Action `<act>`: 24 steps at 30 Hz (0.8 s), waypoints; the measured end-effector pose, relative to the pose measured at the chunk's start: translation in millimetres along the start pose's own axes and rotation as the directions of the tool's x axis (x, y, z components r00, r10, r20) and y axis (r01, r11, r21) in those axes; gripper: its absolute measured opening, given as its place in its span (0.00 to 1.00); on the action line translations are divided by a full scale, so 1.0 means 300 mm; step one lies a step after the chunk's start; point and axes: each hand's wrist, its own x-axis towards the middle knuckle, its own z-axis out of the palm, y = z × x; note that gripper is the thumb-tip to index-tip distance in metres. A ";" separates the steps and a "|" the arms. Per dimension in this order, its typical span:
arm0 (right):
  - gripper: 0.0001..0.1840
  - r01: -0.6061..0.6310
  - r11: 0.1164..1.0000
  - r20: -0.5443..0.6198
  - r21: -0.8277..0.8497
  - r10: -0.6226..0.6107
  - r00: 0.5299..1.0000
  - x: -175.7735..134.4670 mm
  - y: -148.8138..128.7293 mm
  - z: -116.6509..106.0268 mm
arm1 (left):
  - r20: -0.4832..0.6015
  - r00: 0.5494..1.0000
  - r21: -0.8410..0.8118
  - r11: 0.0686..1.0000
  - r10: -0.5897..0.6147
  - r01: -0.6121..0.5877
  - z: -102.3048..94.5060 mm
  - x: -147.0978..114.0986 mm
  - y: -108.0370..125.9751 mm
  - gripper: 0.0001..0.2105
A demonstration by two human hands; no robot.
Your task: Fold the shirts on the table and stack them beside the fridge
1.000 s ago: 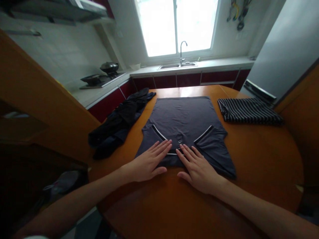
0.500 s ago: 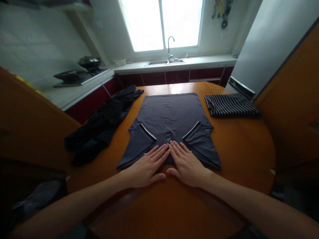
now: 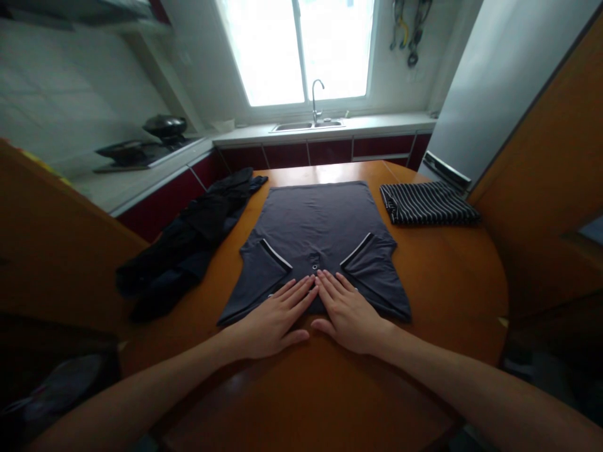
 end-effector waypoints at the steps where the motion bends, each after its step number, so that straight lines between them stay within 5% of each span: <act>1: 0.42 -0.004 1.000 0.006 -0.004 0.004 1.000 0.000 -0.001 -0.001 | 0.002 1.000 0.000 1.000 -0.001 0.001 0.000 0.000 -0.001 0.41; 24: 0.41 -0.018 1.000 -0.008 0.014 0.018 1.000 0.002 0.000 0.010 | -0.003 1.000 0.013 1.000 -0.026 0.026 0.002 0.002 0.009 0.39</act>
